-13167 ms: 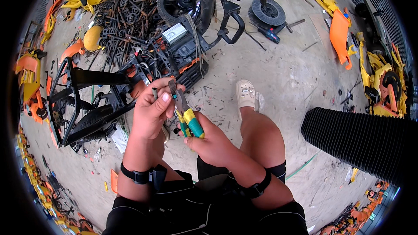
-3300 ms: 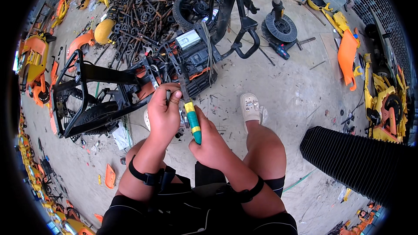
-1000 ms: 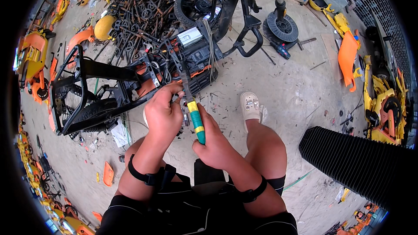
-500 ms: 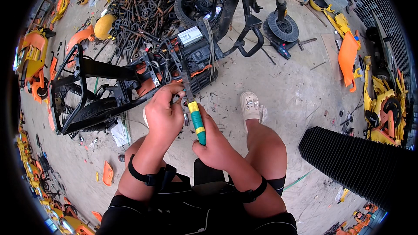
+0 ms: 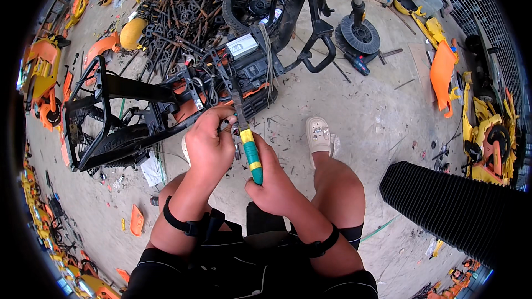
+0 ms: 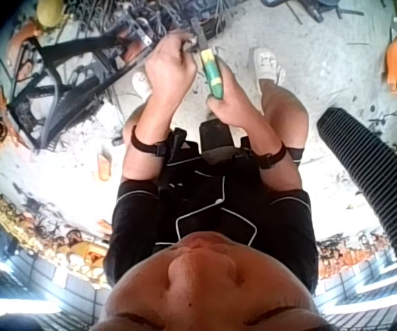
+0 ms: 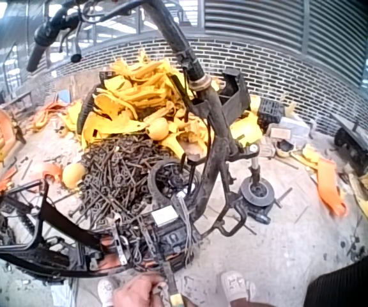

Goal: The person uses pliers to strip insulation from a wire and then twists a wire connector onto the exposed ends while working on the electrical components of a motorcycle frame.

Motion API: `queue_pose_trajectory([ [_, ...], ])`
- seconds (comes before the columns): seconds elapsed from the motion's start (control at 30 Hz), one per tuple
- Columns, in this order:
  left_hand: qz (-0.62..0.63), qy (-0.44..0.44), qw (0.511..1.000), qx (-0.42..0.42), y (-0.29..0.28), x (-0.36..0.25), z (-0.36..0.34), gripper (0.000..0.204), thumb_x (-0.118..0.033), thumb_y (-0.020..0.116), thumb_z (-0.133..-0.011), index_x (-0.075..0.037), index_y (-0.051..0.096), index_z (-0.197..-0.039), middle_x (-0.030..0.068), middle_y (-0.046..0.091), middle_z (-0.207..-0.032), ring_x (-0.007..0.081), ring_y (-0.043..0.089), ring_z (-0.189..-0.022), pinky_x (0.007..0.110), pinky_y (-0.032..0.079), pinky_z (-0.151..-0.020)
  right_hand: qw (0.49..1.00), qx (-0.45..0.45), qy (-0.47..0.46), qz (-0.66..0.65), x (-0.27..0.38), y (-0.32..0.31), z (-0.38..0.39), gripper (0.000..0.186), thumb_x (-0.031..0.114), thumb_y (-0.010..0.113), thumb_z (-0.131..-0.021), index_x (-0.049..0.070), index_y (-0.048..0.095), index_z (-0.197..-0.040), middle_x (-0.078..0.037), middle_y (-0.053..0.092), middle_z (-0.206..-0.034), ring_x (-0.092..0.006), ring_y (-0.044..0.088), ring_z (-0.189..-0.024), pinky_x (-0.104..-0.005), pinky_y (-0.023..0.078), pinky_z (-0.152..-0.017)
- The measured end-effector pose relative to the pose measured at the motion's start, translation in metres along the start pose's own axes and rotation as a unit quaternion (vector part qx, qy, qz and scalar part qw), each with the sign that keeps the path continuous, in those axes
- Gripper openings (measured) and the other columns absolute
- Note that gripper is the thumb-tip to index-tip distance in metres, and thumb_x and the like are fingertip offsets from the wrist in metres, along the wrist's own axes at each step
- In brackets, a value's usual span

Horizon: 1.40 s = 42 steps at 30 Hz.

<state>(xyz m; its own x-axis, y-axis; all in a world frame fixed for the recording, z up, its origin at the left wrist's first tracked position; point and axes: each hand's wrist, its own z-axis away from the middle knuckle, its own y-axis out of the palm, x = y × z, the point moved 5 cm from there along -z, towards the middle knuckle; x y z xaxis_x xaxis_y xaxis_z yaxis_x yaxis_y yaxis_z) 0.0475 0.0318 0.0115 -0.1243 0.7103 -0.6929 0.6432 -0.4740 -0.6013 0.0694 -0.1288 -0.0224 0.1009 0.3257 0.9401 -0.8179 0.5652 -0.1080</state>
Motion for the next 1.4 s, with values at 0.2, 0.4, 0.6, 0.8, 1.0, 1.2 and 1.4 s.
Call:
queue_pose_trajectory([
  [0.2, 0.009, -0.002, 1.0, -0.008, -0.001, 0.0, 0.0, 0.031, 0.012, 0.06, -0.068, -0.005, 0.066, -0.093, 0.0082, 0.075, -0.098, 0.0311, 0.073, -0.086, 0.039, 0.06, -0.073, 1.0, -0.005, -0.009, -0.019, -0.003, 0.002, -0.001, 0.094, -0.006, 0.054, -0.078, 0.003, 0.018, -0.163, -0.025, 0.038, -0.152, -0.0398, 0.044, -0.14, -0.0437, 0.038, -0.115],
  [0.4, 0.006, -0.009, 1.0, -0.006, -0.003, 0.004, 0.002, 0.031, 0.012, 0.059, -0.069, -0.005, 0.067, -0.094, 0.0083, 0.075, -0.099, 0.0317, 0.073, -0.086, 0.039, 0.06, -0.073, 1.0, 0.005, 0.002, -0.014, 0.001, 0.004, -0.003, 0.094, -0.008, 0.052, -0.08, 0.004, 0.014, -0.165, -0.02, 0.046, -0.149, -0.0308, 0.055, -0.129, -0.0384, 0.046, -0.106],
  [0.6, 0.025, -0.033, 0.999, -0.011, -0.004, 0.004, 0.003, 0.031, 0.011, 0.06, -0.071, -0.006, 0.068, -0.096, 0.0081, 0.075, -0.1, 0.0321, 0.073, -0.087, 0.039, 0.06, -0.073, 1.0, 0.006, 0.006, -0.013, -0.005, 0.006, -0.003, 0.095, -0.009, 0.051, -0.08, 0.005, 0.013, -0.166, -0.015, 0.051, -0.142, -0.0234, 0.06, -0.119, -0.0354, 0.051, -0.098],
  [0.8, 0.033, -0.027, 0.999, -0.009, -0.001, 0.003, 0.003, 0.033, 0.011, 0.061, -0.072, -0.006, 0.068, -0.099, 0.0087, 0.075, -0.101, 0.0318, 0.073, -0.088, 0.038, 0.059, -0.075, 0.999, -0.006, -0.007, -0.036, -0.004, 0.006, -0.003, 0.092, -0.008, 0.054, -0.08, 0.004, 0.018, -0.164, -0.014, 0.054, -0.129, -0.024, 0.061, -0.109, -0.0367, 0.052, -0.095],
  [1.0, 0.059, -0.037, 0.998, -0.01, -0.001, 0.001, 0.005, 0.02, 0.007, 0.07, -0.085, -0.003, 0.068, -0.102, 0.0125, 0.075, -0.101, 0.0296, 0.073, -0.089, 0.035, 0.057, -0.079, 0.994, 0.003, 0.024, -0.103, -0.001, 0.007, 0.0, 0.084, -0.005, 0.06, -0.09, 0.005, 0.02, -0.163, -0.013, 0.057, -0.123, -0.0197, 0.063, -0.104, -0.0352, 0.053, -0.094],
  [1.2, 0.123, -0.096, 0.988, -0.008, 0.003, 0.006, 0.006, 0.017, 0.0, 0.074, -0.09, -0.004, 0.069, -0.106, 0.0101, 0.074, -0.103, 0.0232, 0.072, -0.084, 0.032, 0.057, -0.073, 0.996, -0.006, 0.027, -0.085, -0.001, 0.004, 0.001, 0.076, 0.005, 0.067, -0.094, 0.004, 0.026, -0.158, -0.011, 0.062, -0.112, -0.0198, 0.066, -0.098, -0.0356, 0.054, -0.088],
  [1.4, 0.43, -0.259, 0.863, 0.057, 0.023, 0.019, 0.011, 0.034, -0.017, 0.072, -0.101, 0.003, 0.059, -0.127, 0.01, 0.07, -0.114, 0.0143, 0.065, -0.105, 0.03, 0.053, -0.093, 0.997, -0.038, 0.051, -0.04, 0.002, -0.003, 0.0, 0.055, 0.003, 0.067, -0.095, 0.004, 0.043, -0.144, -0.003, 0.061, -0.102, -0.0126, 0.061, -0.093, -0.0312, 0.052, -0.085],
])
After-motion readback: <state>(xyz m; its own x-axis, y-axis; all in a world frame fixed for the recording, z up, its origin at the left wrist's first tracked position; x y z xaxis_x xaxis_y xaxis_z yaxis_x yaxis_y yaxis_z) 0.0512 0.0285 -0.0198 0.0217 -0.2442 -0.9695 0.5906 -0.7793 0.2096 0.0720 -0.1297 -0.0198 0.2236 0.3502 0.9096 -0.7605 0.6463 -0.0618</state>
